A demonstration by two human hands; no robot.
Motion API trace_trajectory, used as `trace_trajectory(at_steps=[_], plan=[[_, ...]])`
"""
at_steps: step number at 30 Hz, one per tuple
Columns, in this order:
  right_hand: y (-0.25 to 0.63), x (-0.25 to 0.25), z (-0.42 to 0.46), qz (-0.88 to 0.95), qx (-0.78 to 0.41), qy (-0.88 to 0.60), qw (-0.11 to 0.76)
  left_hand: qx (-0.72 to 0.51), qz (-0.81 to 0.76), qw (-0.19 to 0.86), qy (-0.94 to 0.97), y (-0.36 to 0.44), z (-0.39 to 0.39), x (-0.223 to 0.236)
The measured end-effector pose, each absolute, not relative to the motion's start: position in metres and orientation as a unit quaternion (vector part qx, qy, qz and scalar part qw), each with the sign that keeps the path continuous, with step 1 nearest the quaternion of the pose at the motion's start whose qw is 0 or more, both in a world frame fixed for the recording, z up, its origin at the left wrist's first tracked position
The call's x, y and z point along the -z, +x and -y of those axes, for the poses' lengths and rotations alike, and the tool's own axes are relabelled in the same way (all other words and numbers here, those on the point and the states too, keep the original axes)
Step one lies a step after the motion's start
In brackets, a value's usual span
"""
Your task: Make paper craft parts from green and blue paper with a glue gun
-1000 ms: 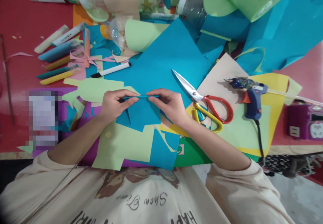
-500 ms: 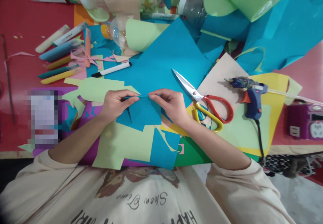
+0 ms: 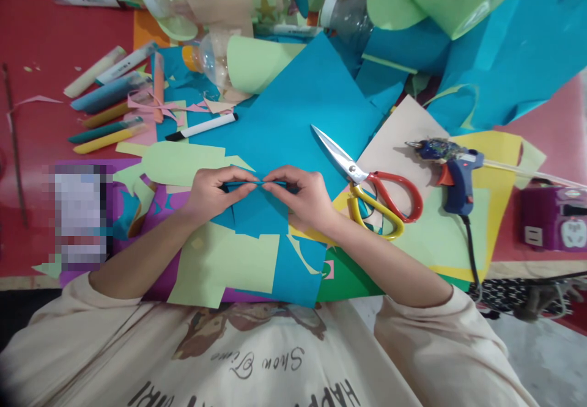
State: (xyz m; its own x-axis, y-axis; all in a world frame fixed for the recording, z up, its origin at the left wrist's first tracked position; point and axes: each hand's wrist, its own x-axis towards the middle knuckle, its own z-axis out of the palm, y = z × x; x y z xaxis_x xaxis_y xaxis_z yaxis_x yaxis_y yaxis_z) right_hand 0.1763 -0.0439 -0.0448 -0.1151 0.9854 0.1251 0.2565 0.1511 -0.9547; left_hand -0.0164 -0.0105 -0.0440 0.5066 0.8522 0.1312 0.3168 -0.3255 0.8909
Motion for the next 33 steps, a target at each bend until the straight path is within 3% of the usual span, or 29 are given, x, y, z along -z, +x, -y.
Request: trace_trajectory(at_steps=[15,25,33], plan=[[0.1793,0.0429,0.041,0.559,-0.473,-0.538,0.417,-0.325,-0.424,0.471,0.701,-0.0167,0.0097,0.0415],[0.1758,0.0428,0.0368,0.457,-0.541,-0.506,0.492,-0.366,-0.447,0.508,0.639,-0.0168,0.0093,0.0434],[0.1786,0.0438,0.0359,0.459,-0.541,-0.503,0.494,-0.359,-0.465,0.508,0.63,-0.0166,0.0093,0.0433]])
